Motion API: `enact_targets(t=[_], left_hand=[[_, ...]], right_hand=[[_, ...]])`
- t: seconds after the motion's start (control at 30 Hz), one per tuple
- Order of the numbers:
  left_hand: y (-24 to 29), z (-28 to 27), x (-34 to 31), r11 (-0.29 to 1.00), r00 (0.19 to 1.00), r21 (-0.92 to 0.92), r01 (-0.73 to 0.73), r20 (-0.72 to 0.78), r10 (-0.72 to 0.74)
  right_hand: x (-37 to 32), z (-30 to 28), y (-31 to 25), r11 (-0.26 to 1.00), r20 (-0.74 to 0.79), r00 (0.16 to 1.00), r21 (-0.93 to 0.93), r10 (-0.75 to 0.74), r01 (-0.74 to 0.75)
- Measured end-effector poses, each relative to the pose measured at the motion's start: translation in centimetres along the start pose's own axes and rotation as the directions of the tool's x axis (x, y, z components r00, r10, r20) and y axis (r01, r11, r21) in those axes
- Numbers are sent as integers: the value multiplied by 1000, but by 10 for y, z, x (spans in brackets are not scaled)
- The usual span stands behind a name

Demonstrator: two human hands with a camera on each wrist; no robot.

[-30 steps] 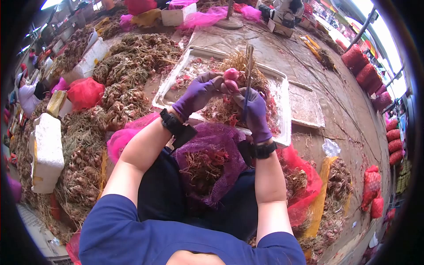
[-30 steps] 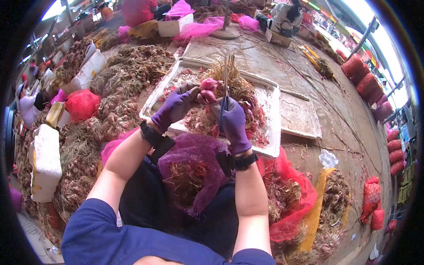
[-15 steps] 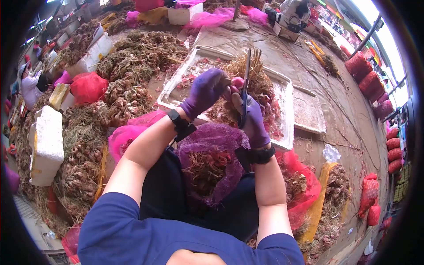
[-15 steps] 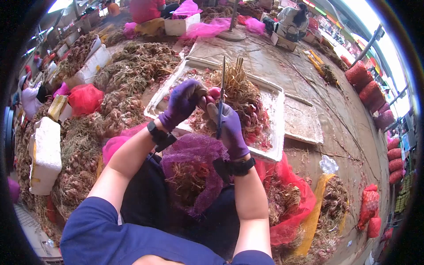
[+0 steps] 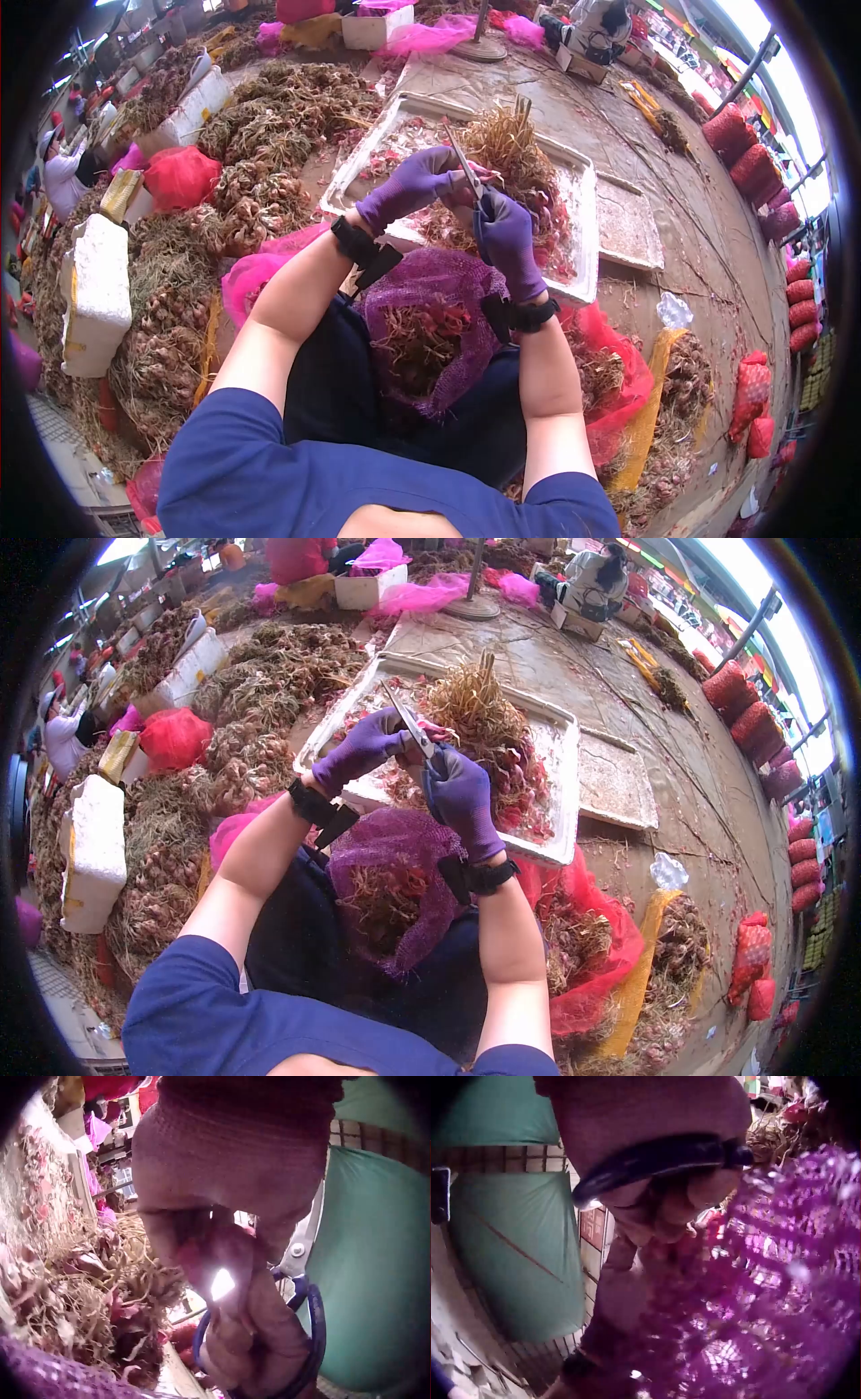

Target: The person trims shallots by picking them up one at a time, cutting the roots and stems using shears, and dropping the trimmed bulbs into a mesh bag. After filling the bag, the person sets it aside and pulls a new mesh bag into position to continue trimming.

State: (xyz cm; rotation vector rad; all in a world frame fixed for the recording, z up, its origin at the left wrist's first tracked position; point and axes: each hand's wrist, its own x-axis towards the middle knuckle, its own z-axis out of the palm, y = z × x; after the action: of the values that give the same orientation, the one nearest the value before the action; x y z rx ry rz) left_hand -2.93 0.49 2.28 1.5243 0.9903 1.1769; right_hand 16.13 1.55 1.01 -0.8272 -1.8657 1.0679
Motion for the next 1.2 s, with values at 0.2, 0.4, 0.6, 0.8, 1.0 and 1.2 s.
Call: enact_targets(t=[0.2,0.4,0.6,0.8,1.0,1.2], left_hand=[[0,5,-2,980,965,112,-167,-185,186],[-5,-3,3,938,914,300,-175,-304,267],[-19,-4,3,986,985,-167,-7,-169,-22],[-16,-4,7,937,945,-349,-1,-308,-113],[-9,23,4,661,936,-703,264,352,0],[-44,18,16,612,990,-791,-26,65,127]], right_hand=[[-4,0,-29,910,143,980,372,141,-185],[-2,-2,-27,910,122,982,373,147,-182],[-1,-6,-11,890,159,967,383,201,-248],[1,-10,-23,624,149,977,751,154,-213],[6,-8,-13,465,227,971,869,-71,-169],[9,-7,-29,634,185,915,672,358,-383]])
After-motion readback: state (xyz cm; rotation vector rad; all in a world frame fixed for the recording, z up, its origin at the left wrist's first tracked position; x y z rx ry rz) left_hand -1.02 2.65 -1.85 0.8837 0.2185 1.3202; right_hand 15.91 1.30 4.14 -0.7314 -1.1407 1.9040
